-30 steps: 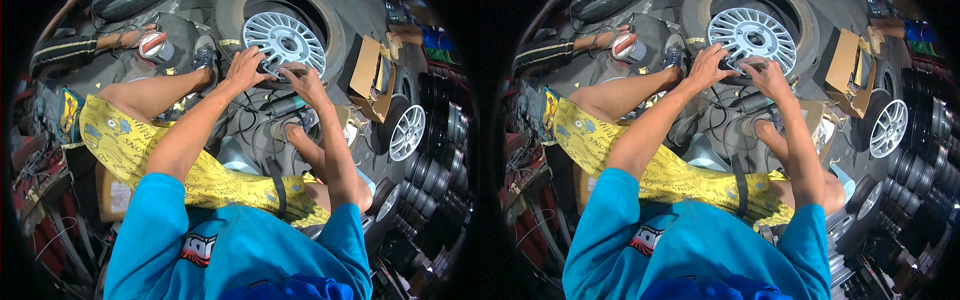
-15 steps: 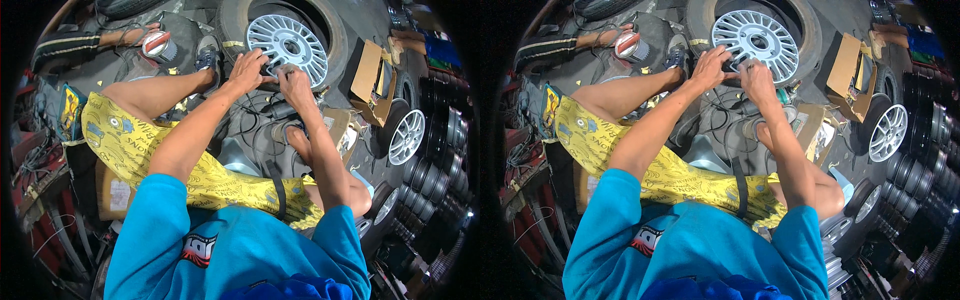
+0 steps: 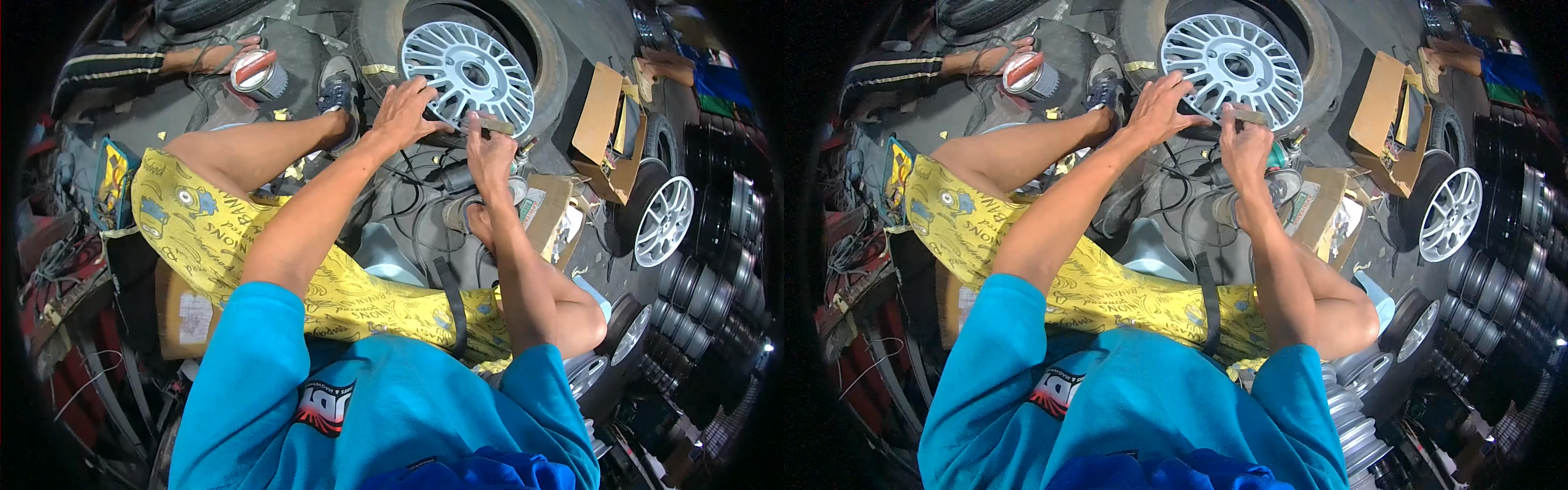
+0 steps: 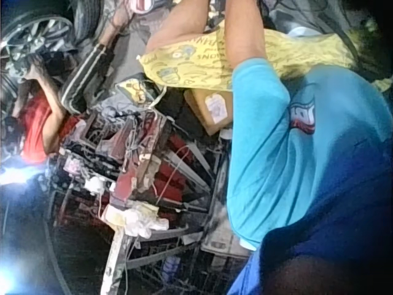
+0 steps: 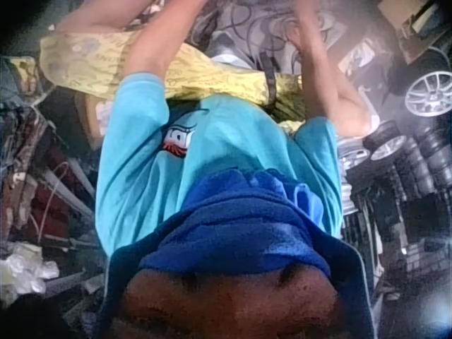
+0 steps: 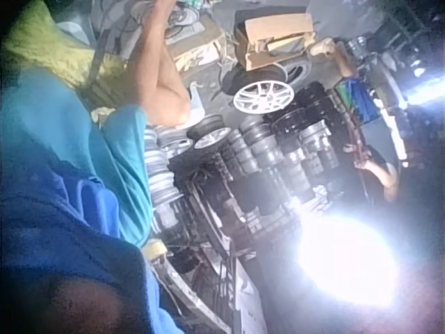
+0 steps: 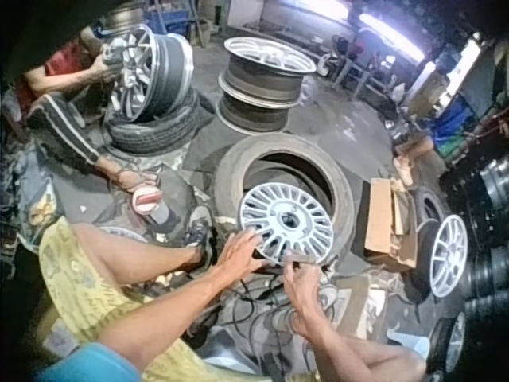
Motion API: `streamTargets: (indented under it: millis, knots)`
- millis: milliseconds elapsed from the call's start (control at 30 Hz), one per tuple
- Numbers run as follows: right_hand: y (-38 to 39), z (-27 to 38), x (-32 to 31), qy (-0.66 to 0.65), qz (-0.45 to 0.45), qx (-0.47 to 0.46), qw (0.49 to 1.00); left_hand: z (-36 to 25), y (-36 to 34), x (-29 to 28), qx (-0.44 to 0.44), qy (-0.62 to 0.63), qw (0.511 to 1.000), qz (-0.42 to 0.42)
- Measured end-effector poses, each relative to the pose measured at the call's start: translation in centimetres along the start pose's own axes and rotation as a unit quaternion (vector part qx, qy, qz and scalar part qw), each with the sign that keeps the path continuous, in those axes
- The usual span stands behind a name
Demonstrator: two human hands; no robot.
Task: The person sands the surface and spokes of a silver wheel rim using a piece of sandpaper and a small metal tool while sitting on the floor of a workshop.
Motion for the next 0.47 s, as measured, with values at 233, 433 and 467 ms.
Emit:
streamTargets:
  millis: [233,433,467]
  knots:
    - [-0.5,0.9,0.7,-0.074,0.106,0.060,0.990,0.8,0.0,0.5,-0.014,-0.010,1.000,0.017]
    - [-1.7,0.4,0.8,-0.060,0.155,0.071,0.984,0.3,-0.2,0.8,-0.010,0.006,1.000,0.025]
    - [-1.6,0.5,0.9,-0.060,0.156,0.071,0.983,0.5,-0.1,0.8,-0.011,0.005,1.000,0.024]
Point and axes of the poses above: each hand's wrist, its own y-axis away from the middle knuckle, its own x-axis out of the palm, z = x × y, the point moved 9 cm from there along -y, towards the middle knuckle, and after that the axes turned 13 degrees about -z, right-handed, at the moved point
